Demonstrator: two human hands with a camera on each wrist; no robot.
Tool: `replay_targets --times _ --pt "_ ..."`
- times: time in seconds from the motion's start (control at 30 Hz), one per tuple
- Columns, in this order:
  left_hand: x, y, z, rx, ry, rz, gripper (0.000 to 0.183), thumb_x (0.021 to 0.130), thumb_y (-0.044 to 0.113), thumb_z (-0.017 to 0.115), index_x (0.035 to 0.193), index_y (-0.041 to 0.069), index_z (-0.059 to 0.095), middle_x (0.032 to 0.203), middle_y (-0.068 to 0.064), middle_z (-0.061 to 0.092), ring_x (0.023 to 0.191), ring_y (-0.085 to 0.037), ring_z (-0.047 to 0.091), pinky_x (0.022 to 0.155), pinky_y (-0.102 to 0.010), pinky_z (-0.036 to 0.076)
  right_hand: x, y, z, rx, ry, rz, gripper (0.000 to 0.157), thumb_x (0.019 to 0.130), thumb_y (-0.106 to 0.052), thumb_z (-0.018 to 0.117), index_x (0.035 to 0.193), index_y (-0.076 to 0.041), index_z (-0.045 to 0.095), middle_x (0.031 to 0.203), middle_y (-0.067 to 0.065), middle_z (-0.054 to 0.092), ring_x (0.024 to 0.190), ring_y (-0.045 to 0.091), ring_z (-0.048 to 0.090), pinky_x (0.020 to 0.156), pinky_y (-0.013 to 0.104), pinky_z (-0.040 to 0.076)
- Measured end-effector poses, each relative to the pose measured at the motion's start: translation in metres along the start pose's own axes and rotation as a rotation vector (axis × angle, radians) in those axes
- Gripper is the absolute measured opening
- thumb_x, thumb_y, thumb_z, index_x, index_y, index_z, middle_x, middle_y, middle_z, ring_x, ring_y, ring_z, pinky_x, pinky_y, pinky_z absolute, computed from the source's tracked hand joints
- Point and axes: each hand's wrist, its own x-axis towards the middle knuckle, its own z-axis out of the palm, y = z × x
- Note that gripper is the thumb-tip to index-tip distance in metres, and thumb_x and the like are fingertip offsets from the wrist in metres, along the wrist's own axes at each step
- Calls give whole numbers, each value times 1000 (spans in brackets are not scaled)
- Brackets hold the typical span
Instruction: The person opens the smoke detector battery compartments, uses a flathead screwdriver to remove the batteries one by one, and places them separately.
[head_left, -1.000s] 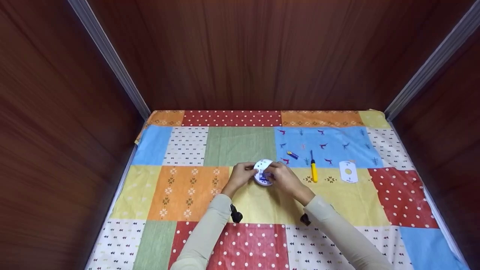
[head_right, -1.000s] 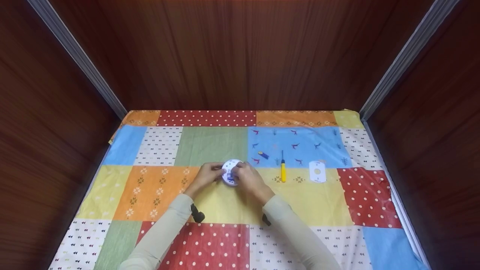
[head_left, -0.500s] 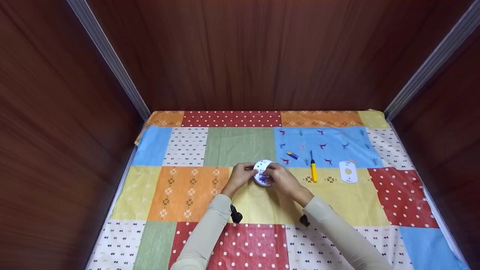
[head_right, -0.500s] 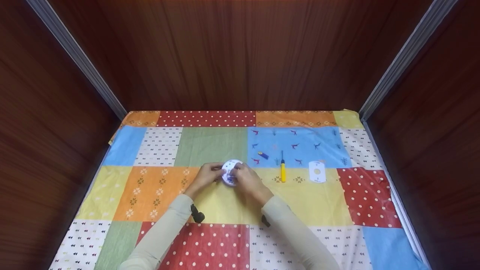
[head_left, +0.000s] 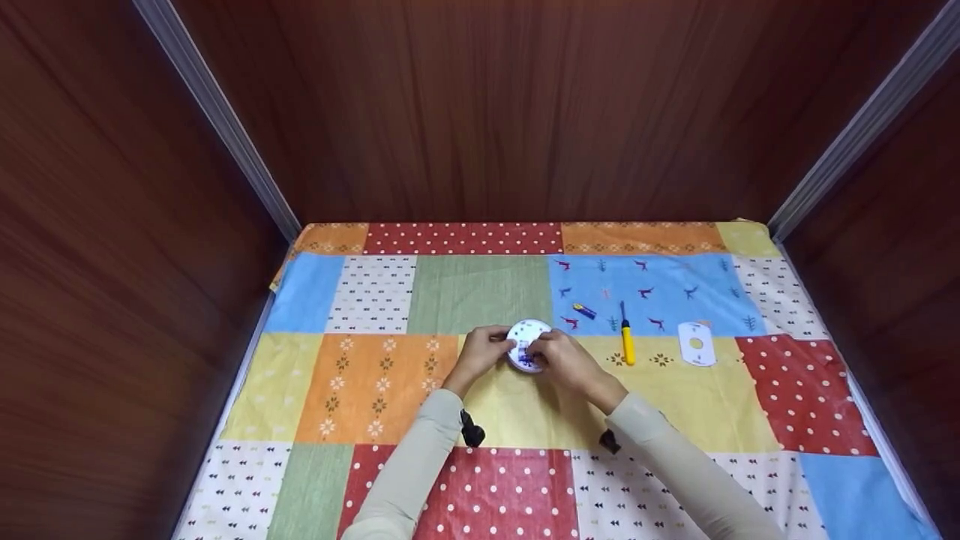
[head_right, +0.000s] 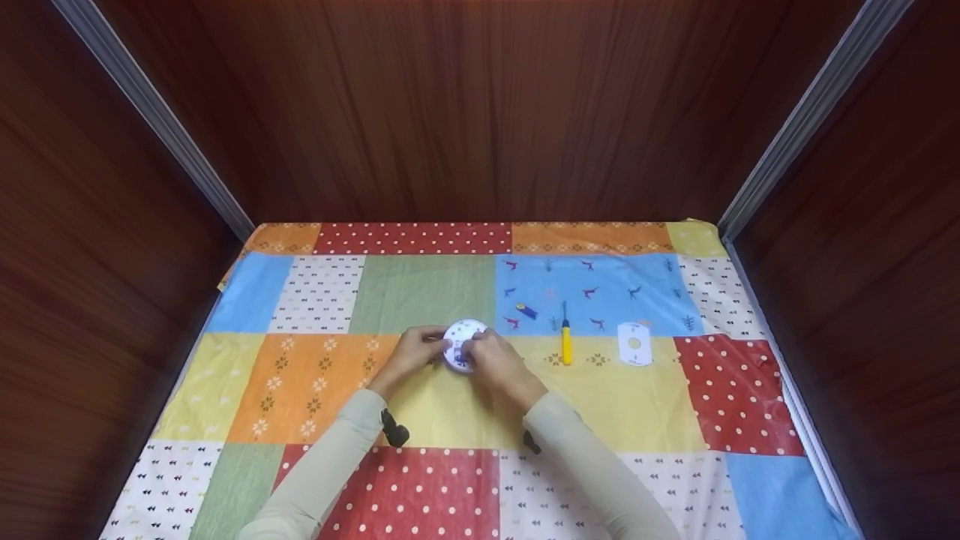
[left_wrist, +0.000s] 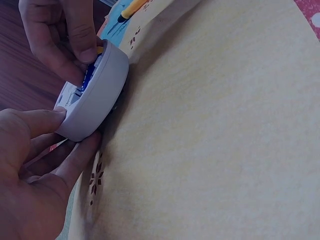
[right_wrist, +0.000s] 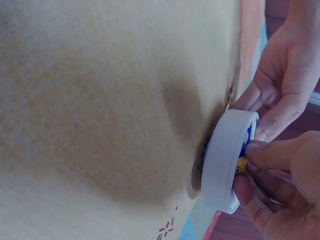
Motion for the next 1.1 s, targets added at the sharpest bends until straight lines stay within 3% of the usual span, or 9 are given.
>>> replay_targets --times 0.13,0.37,0.6,0.9,1.1 --pt "0 -1 0 6 -3 2 31 98 5 71 127 -5 75 119 -21 77 101 -18 73 82 -23 60 0 0 0 3 -3 -2 25 82 17 69 98 1 82 94 12 79 87 31 68 77 42 62" --pt "0 0 0 12 2 5 30 97 4 71 125 -5 76 119 -22 78 105 -24 74 84 -23 59 1 -2 -2 35 -24 29 25 85 17 67 100 3 82 97 15 80 89 32 68 79 43 62" --pt "1 0 0 -1 -4 10 30 97 3 71 125 -5 76 117 -21 78 98 -18 74 81 -22 60 0 -1 0 43 -22 31 22 85 17 69 99 4 80 97 17 79 93 35 69 84 46 63" --pt "0 1 -1 3 -6 -6 29 98 5 71 125 -3 76 118 -21 78 101 -20 74 80 -22 59 0 0 1 9 -12 4 22 80 14 78 99 3 79 95 16 79 89 33 68 80 42 63" --pt "0 1 0 -19 -5 5 30 97 3 71 125 -6 75 116 -22 78 98 -19 75 81 -27 64 0 2 4 -1 21 -16 21 79 15 77 94 2 78 92 15 77 87 32 65 76 41 61"
